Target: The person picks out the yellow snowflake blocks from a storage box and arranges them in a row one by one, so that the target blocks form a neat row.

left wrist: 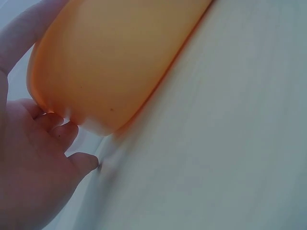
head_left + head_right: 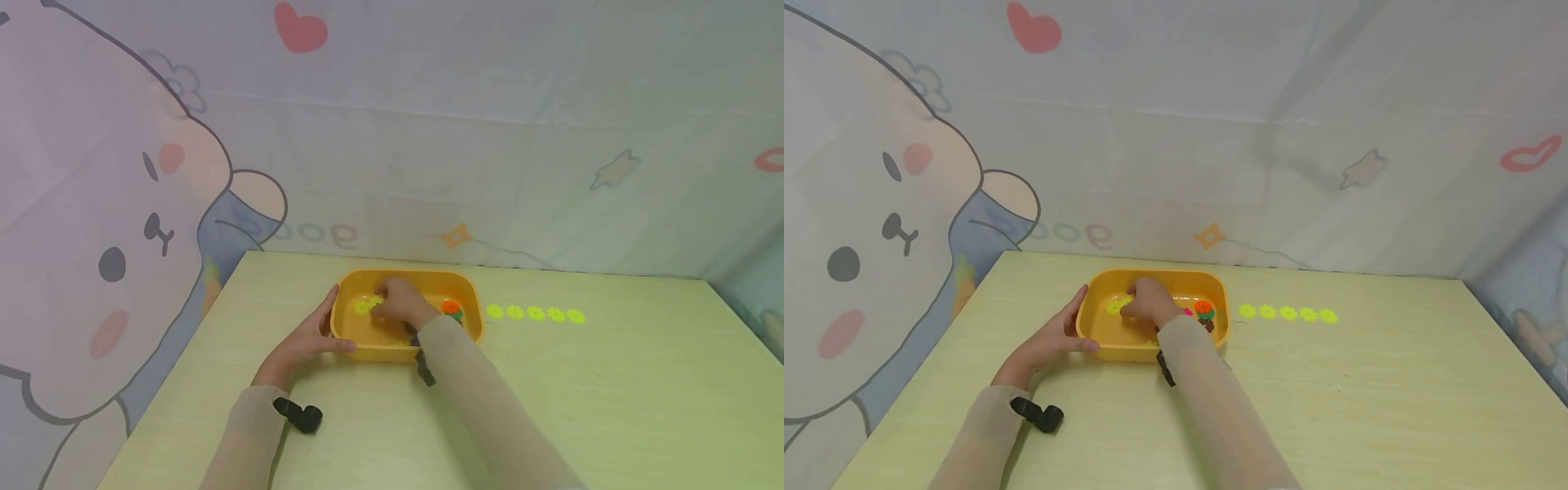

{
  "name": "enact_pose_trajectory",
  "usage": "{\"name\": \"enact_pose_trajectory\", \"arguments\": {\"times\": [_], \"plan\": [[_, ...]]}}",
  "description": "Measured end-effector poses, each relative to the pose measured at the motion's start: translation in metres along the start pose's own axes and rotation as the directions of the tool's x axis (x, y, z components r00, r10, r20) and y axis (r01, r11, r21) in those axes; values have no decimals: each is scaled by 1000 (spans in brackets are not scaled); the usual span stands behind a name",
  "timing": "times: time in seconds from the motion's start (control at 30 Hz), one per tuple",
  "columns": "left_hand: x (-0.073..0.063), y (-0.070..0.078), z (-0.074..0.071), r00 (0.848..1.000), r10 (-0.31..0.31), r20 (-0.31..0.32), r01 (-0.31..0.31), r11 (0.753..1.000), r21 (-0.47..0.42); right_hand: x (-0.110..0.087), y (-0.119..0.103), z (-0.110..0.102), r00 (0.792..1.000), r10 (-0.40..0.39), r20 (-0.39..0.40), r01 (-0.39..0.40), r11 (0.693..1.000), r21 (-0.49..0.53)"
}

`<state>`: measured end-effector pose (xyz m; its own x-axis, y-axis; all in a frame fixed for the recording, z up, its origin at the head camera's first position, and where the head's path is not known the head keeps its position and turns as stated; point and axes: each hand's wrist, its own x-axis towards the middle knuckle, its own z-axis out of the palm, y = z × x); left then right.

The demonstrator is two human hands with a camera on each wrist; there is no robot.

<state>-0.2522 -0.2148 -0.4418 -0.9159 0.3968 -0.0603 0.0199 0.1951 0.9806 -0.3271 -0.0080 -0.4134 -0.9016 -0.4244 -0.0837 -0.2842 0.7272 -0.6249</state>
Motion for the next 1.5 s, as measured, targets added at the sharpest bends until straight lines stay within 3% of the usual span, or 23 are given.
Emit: {"name": "enact_pose_trajectory", "arguments": {"times": [0.27, 0.5, 0.73, 0.9, 1.13, 1.5], "plan": [[1, 0, 0, 1000, 3, 6, -4, 1000, 13, -11, 6, -13, 997, -52, -57, 61, 983, 172], [1, 2, 2, 1000, -19, -20, 19, 1000, 14, -33, 7, -44, 983, -135, -122, 155, 973, 172], [1, 2, 3, 1000, -9, -17, 10, 1000, 19, -68, 22, -88, 972, -136, -192, 162, 979, 123], [1, 1, 3, 999, -29, -27, 30, 999, 13, -90, 53, -118, 961, -104, -256, 131, 987, 89], [0, 1, 1, 999, -29, -28, 29, 1000, 11, -127, 109, -151, 950, 41, -308, -13, 996, 91], [2, -1, 2, 999, -26, -24, 26, 1000, 13, -166, 199, -172, 892, 202, -403, -186, 979, 79]]}}
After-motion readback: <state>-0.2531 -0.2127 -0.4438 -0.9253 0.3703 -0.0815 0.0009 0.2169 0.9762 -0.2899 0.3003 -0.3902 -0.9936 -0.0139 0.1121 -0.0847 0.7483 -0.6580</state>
